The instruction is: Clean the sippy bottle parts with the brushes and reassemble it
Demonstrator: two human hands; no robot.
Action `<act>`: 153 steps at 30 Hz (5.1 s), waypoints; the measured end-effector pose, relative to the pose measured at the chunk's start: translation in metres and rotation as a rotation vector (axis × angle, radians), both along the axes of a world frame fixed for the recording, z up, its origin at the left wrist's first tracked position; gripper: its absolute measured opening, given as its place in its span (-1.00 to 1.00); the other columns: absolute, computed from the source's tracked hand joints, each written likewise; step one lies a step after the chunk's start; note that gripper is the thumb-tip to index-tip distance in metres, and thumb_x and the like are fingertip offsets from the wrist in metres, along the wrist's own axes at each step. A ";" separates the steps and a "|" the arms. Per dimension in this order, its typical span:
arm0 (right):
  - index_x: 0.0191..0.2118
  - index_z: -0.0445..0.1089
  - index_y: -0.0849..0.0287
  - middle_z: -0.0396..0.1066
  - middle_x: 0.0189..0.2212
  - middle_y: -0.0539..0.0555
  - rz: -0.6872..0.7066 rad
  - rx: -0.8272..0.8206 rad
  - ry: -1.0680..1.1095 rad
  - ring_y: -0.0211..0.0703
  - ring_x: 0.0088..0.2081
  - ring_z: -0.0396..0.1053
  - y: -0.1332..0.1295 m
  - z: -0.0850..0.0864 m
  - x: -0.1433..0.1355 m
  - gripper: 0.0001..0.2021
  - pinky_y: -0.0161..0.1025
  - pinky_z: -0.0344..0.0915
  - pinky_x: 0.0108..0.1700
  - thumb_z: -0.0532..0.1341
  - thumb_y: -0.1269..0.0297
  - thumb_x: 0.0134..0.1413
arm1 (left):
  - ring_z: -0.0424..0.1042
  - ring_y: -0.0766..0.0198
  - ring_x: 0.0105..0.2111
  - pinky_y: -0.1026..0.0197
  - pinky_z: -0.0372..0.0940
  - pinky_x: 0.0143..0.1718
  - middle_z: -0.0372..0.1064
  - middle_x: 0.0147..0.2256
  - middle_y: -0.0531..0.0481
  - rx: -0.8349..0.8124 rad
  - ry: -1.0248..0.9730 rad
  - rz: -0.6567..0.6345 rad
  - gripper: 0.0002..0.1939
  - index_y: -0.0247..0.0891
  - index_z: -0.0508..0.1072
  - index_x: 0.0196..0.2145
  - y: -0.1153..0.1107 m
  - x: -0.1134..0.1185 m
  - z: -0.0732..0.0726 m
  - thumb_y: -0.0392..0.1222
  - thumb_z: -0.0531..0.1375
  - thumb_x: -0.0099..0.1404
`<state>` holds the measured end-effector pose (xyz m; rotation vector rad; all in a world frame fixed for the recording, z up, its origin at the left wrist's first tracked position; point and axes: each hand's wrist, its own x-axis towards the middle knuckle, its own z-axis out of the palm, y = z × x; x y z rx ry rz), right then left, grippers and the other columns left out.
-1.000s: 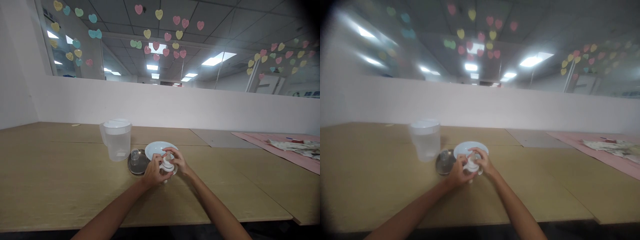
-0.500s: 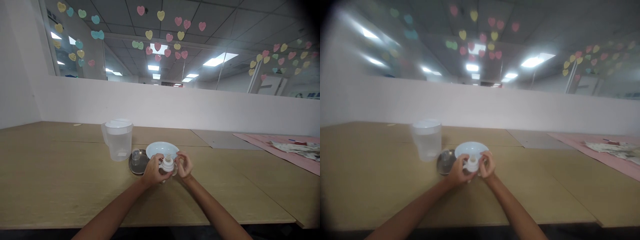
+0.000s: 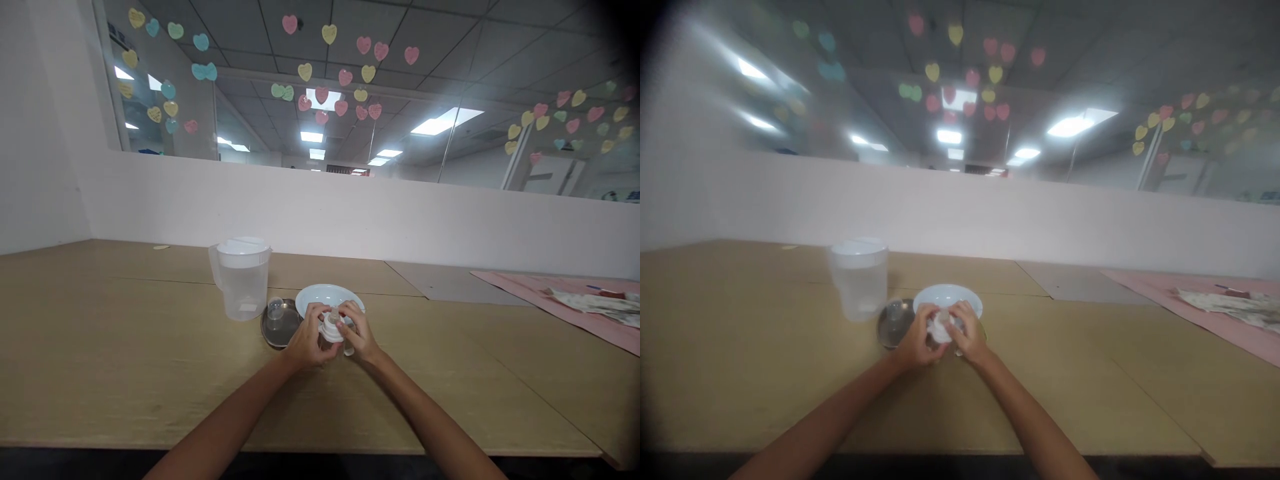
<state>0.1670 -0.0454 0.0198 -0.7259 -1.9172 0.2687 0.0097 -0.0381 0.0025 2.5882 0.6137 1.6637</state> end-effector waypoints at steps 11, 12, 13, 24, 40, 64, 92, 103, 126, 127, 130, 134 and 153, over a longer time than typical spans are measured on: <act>-0.28 0.19 0.15 0.16 -0.36 0.03 0.008 -0.099 -0.024 -0.16 -0.27 0.14 0.004 -0.005 -0.006 -0.77 -0.21 0.11 -0.19 0.07 0.10 0.01 | 0.12 0.09 -0.12 0.01 0.19 -0.16 0.02 -0.15 -0.19 0.035 -0.003 0.016 -0.32 -0.29 -0.07 0.02 0.002 -0.002 -0.002 -0.27 0.14 -0.04; -0.28 0.21 0.15 0.17 -0.35 0.05 0.047 -0.089 -0.045 -0.15 -0.26 0.14 0.003 -0.004 -0.006 -0.77 -0.19 0.10 -0.17 0.03 0.09 0.05 | 0.12 0.09 -0.13 0.02 0.19 -0.17 0.02 -0.15 -0.18 0.028 -0.004 0.008 -0.33 -0.28 -0.06 0.01 0.003 -0.002 -0.002 -0.26 0.14 -0.04; -0.29 0.23 0.15 0.18 -0.35 0.06 0.076 -0.077 -0.057 -0.13 -0.25 0.14 0.001 -0.003 -0.006 -0.76 -0.18 0.10 -0.16 -0.01 0.09 0.07 | 0.12 0.09 -0.13 0.03 0.20 -0.19 0.03 -0.15 -0.18 0.022 -0.004 0.000 -0.34 -0.28 -0.06 0.01 0.003 -0.001 -0.003 -0.25 0.14 -0.04; -0.35 0.17 0.17 0.15 -0.42 0.04 -0.085 0.046 -0.023 -0.16 -0.36 0.12 0.002 -0.012 -0.009 -0.80 -0.20 0.10 -0.29 0.06 0.13 -0.01 | 0.20 0.15 -0.21 0.12 0.24 -0.27 0.08 -0.20 -0.14 -0.008 -0.024 0.005 -0.39 -0.27 -0.01 -0.01 -0.003 0.002 0.000 -0.27 0.11 -0.04; -0.28 0.24 0.17 0.23 -0.47 0.04 -0.118 0.066 -0.153 -0.18 -0.44 0.17 0.005 -0.013 -0.003 -0.76 -0.26 0.09 -0.38 0.07 0.12 0.00 | 0.25 0.11 -0.21 0.14 0.31 -0.32 0.08 -0.19 -0.16 0.027 -0.003 0.067 -0.35 -0.27 -0.02 -0.01 -0.003 -0.001 0.000 -0.25 0.14 -0.08; -0.32 0.25 0.21 0.32 -0.52 0.03 -0.269 0.166 -0.271 -0.25 -0.51 0.23 0.008 -0.019 0.002 -0.74 -0.34 0.10 -0.45 0.07 0.09 -0.01 | 0.22 0.09 -0.18 0.10 0.14 -0.17 0.23 -0.19 -0.19 -0.427 0.342 0.979 -0.58 -0.35 0.25 -0.15 0.048 -0.057 0.003 -0.46 0.12 -0.03; 0.20 -0.26 0.25 0.26 -0.57 -0.07 -0.292 0.117 -0.121 -0.29 -0.61 0.20 0.005 -0.024 -0.005 -0.22 -0.35 0.20 -0.54 0.13 0.13 -0.09 | 0.12 0.09 0.02 -0.03 0.10 0.00 0.12 0.03 -0.21 0.147 -0.015 0.048 -0.49 -0.27 0.05 0.09 -0.011 0.003 0.016 -0.32 0.01 0.18; 0.17 -0.10 0.17 0.39 -0.28 0.10 -0.239 0.119 -0.195 -0.21 -0.45 0.35 0.009 -0.023 -0.001 -0.36 -0.29 0.29 -0.35 0.08 0.12 -0.03 | 0.12 0.11 0.04 0.01 0.10 0.03 0.13 0.02 -0.22 0.021 -0.045 0.021 -0.56 -0.30 0.10 0.02 -0.010 0.005 0.011 -0.27 0.01 0.16; 0.08 0.08 0.26 0.30 -0.61 -0.04 -0.282 0.288 -0.121 -0.28 -0.60 0.24 0.010 -0.020 -0.002 -0.44 -0.33 0.24 -0.49 0.11 0.19 -0.08 | 0.26 0.14 -0.08 0.01 0.24 -0.10 0.27 -0.12 -0.15 0.032 -0.148 0.080 -0.69 -0.24 0.20 -0.10 -0.008 0.009 0.013 -0.27 0.04 0.15; 0.08 0.08 0.26 0.29 -0.62 -0.04 -0.275 0.287 -0.121 -0.28 -0.60 0.24 0.010 -0.020 -0.002 -0.44 -0.33 0.23 -0.49 0.10 0.19 -0.08 | 0.27 0.14 -0.09 0.02 0.25 -0.11 0.27 -0.12 -0.15 0.039 -0.153 0.086 -0.69 -0.23 0.20 -0.10 -0.007 0.010 0.013 -0.27 0.04 0.15; 0.09 0.07 0.26 0.29 -0.61 -0.04 -0.239 0.281 -0.117 -0.28 -0.59 0.24 0.009 -0.020 -0.002 -0.46 -0.32 0.24 -0.47 0.08 0.21 -0.06 | 0.29 0.14 -0.10 0.03 0.26 -0.12 0.29 -0.14 -0.14 0.061 -0.172 0.111 -0.69 -0.22 0.21 -0.12 -0.007 0.011 0.012 -0.28 0.06 0.13; 0.09 0.07 0.23 0.28 -0.61 -0.04 -0.240 0.276 -0.102 -0.27 -0.59 0.23 0.010 -0.022 -0.002 -0.46 -0.31 0.24 -0.47 0.07 0.20 -0.06 | 0.30 0.16 -0.10 0.05 0.26 -0.12 0.30 -0.15 -0.15 0.084 -0.177 0.112 -0.69 -0.27 0.22 -0.12 -0.006 0.011 0.011 -0.27 0.07 0.13; 0.00 0.17 0.23 0.34 -0.29 0.15 -0.219 0.296 -0.094 -0.15 -0.34 0.30 0.004 -0.010 0.007 -0.50 -0.21 0.28 -0.31 0.07 0.04 -0.03 | 0.29 0.10 -0.07 0.06 0.24 -0.09 0.22 -0.01 -0.21 -0.290 0.042 0.094 -0.20 -0.30 -0.11 0.15 -0.006 0.008 0.003 -0.16 0.18 0.01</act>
